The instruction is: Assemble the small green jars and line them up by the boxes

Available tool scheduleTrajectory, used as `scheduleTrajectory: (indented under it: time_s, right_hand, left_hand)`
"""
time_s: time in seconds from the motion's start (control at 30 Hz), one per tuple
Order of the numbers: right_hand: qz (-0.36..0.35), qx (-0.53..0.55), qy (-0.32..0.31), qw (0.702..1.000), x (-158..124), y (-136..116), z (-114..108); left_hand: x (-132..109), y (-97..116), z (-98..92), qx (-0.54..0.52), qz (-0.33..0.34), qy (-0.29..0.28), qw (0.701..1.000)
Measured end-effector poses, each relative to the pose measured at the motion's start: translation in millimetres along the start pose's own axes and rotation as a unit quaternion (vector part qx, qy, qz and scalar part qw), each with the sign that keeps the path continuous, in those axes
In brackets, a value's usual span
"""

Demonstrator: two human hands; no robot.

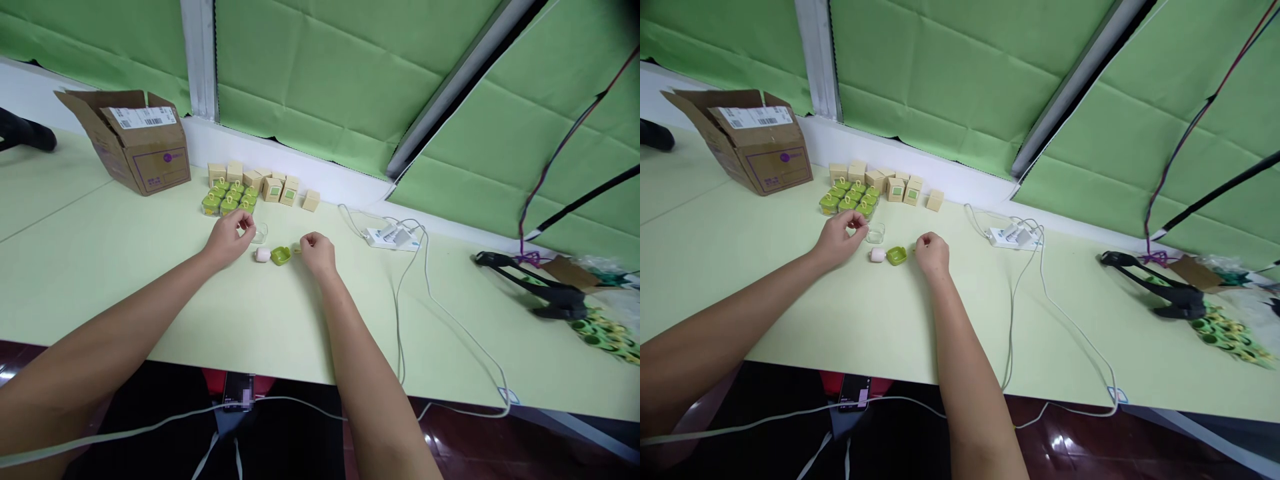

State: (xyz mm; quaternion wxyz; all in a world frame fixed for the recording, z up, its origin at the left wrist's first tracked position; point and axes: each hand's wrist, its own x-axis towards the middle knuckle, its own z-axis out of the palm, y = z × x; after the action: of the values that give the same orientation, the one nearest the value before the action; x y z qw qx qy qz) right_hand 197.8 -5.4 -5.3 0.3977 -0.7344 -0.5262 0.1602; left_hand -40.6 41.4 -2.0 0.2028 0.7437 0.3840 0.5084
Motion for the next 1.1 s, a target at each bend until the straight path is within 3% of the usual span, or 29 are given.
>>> scheduleTrajectory:
  time_s: [0.23, 0.67, 1.1]
  right_hand:
    - [-0.008, 0.038, 0.043, 0.998, 0, -1, -1]
    - [-0.012, 0.062, 0.045, 0.997, -2, -6, -1]
    - [-0.136, -0.006, -0.02, 0.99, -10, -11, 7]
  left_hand:
    - [3, -5, -1.1, 0.008, -0.005, 0.017, 1.0]
    - [3, -9, -1.8, -0.049, -0.032, 0.044, 0.997]
    - [2, -9, 2.2, -0.09, -0.039, 0.017, 0.995]
